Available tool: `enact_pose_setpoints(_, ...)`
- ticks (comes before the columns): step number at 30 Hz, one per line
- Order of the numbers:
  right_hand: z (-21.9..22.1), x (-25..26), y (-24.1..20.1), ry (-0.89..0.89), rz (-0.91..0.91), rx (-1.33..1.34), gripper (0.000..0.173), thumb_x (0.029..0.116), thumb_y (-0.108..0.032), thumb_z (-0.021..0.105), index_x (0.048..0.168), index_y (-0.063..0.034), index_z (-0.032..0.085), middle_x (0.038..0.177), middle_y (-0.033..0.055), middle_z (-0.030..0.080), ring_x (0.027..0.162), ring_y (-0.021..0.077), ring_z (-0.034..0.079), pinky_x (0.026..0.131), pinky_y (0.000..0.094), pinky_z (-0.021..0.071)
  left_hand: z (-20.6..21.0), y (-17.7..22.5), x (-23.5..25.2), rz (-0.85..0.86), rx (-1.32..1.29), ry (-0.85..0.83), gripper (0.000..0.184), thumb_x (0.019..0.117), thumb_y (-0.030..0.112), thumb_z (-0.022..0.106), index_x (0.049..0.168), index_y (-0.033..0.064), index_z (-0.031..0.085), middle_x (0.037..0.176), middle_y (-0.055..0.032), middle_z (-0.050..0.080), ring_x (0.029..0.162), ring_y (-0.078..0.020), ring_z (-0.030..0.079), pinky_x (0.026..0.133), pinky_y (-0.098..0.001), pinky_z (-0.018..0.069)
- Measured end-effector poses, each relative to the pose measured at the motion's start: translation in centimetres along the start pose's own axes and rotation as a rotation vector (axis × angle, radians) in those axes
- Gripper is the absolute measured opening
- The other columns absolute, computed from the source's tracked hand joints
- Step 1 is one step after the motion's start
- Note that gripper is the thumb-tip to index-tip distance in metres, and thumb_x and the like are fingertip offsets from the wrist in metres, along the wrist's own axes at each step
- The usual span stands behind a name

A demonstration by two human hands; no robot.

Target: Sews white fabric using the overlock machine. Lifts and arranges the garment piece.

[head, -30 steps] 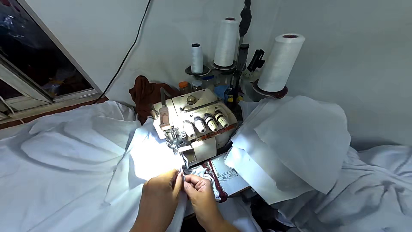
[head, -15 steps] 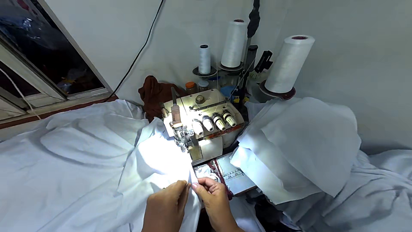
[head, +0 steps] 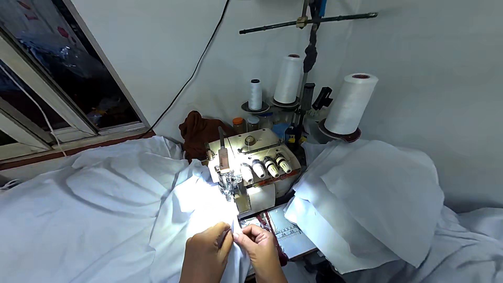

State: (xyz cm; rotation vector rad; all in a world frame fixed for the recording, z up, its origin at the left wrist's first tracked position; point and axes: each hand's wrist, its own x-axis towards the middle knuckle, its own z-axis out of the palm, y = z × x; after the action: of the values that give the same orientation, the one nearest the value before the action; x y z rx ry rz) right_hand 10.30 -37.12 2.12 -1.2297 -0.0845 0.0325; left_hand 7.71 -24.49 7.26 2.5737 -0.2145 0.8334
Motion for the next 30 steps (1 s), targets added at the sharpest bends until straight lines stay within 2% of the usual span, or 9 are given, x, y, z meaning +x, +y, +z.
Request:
enact_pose_setpoints(5, 0.8, 1.5, -0.3, 0.008, 0.076, -0.006, 0.011, 0.0856, -0.003, 0.077, 0.077, -0.0021, 0.069, 0.069, 0.0002, 0.064, 0.063, 0.0033, 0.059, 0.062, 0.0190, 0.0501, 0.8, -1.1, 1.3, -0.009, 0.041, 0.026, 0.023, 0.0882, 0.018, 0.061, 0.090, 0.0061, 0.080, 0.077, -0.0083, 0.074, 0.071, -0.0240, 0.074, 0.062, -0.0463, 0.0578)
enact_pose_setpoints(9, -0.1, -0.6, -0.6, -0.015, 0.197, 0.113, 0.010, 0.0839, 0.000, 0.076, 0.079, -0.0016, 0.068, 0.070, 0.0020, 0.066, 0.065, 0.0063, 0.063, 0.064, 0.0235, 0.0546, -0.2, -1.5, 0.5, 0.081, -0.021, 0.036, 0.021, 0.0916, 0.025, 0.060, 0.088, 0.0146, 0.077, 0.088, -0.0023, 0.070, 0.087, -0.0200, 0.068, 0.074, -0.0344, 0.0558)
enact_pose_setpoints(12, -0.4, -2.2, -0.5, -0.015, 0.243, 0.179, 0.007, 0.0853, 0.004, 0.073, 0.084, -0.0008, 0.067, 0.074, 0.0026, 0.068, 0.068, 0.0072, 0.066, 0.068, 0.0254, 0.0571, -0.1, -1.0, -0.3, 0.098, -0.138, 0.046, 0.022, 0.0951, 0.026, 0.061, 0.085, 0.0103, 0.073, 0.075, 0.0000, 0.067, 0.072, -0.0087, 0.063, 0.068, -0.0218, 0.0514)
enact_pose_setpoints(14, -0.2, -2.8, -0.5, 0.010, 0.207, 0.183, 0.008, 0.0864, 0.006, 0.070, 0.086, -0.0007, 0.066, 0.076, 0.0022, 0.068, 0.069, 0.0065, 0.066, 0.068, 0.0247, 0.0571, 0.0, 0.0, -0.6, 0.094, -0.145, 0.042, 0.023, 0.0955, 0.025, 0.062, 0.083, 0.0071, 0.071, 0.070, -0.0010, 0.064, 0.065, -0.0079, 0.060, 0.063, -0.0196, 0.0489)
enact_pose_setpoints(18, 0.6, -2.6, -0.4, 0.056, 0.122, 0.191, 0.010, 0.0896, 0.008, 0.062, 0.087, -0.0013, 0.063, 0.074, 0.0005, 0.066, 0.068, 0.0046, 0.064, 0.066, 0.0220, 0.0557, 1.1, 0.4, -0.7, 0.127, -0.031, 0.034, 0.021, 0.0919, 0.022, 0.060, 0.081, 0.0089, 0.072, 0.070, -0.0011, 0.067, 0.066, -0.0138, 0.065, 0.062, -0.0276, 0.0517)
enact_pose_setpoints(21, 1.7, -0.7, 0.1, 0.107, 0.058, 0.199, 0.009, 0.0887, 0.007, 0.059, 0.084, -0.0009, 0.062, 0.073, 0.0007, 0.063, 0.067, 0.0041, 0.062, 0.064, 0.0205, 0.0533, 2.0, 0.0, 0.4, 0.122, 0.038, 0.071, 0.022, 0.0907, 0.019, 0.059, 0.082, 0.0049, 0.074, 0.070, -0.0051, 0.070, 0.064, -0.0200, 0.069, 0.060, -0.0366, 0.0545)
enact_pose_setpoints(25, 2.6, 0.9, 0.4, 0.146, 0.053, 0.281, 0.009, 0.0930, 0.006, 0.062, 0.086, 0.0031, 0.065, 0.075, 0.0059, 0.067, 0.068, 0.0079, 0.065, 0.066, 0.0224, 0.0560, 2.7, -1.0, 1.7, 0.075, 0.038, 0.122, 0.021, 0.0886, 0.016, 0.060, 0.088, 0.0052, 0.078, 0.080, -0.0089, 0.073, 0.076, -0.0263, 0.071, 0.071, -0.0425, 0.0566)
enact_pose_setpoints(28, 2.6, 0.4, 0.4, 0.125, 0.068, 0.272, 0.014, 0.0977, 0.003, 0.056, 0.092, 0.0039, 0.069, 0.077, 0.0047, 0.066, 0.061, 0.0046, 0.059, 0.055, 0.0192, 0.0499, 2.4, -1.9, 1.8, 0.107, 0.004, 0.146, 0.022, 0.0899, 0.021, 0.060, 0.088, 0.0118, 0.080, 0.092, -0.0080, 0.069, 0.092, -0.0279, 0.063, 0.084, -0.0424, 0.0514)
enact_pose_setpoints(30, 2.6, 0.1, 0.5, 0.122, 0.065, 0.291, 0.016, 0.0989, 0.003, 0.053, 0.095, 0.0040, 0.069, 0.076, 0.0043, 0.067, 0.058, 0.0031, 0.058, 0.052, 0.0179, 0.0474, 2.4, -2.3, 1.6, 0.204, 0.018, 0.190, 0.025, 0.0924, 0.027, 0.059, 0.082, 0.0148, 0.079, 0.079, -0.0023, 0.069, 0.083, -0.0219, 0.063, 0.084, -0.0386, 0.0475)
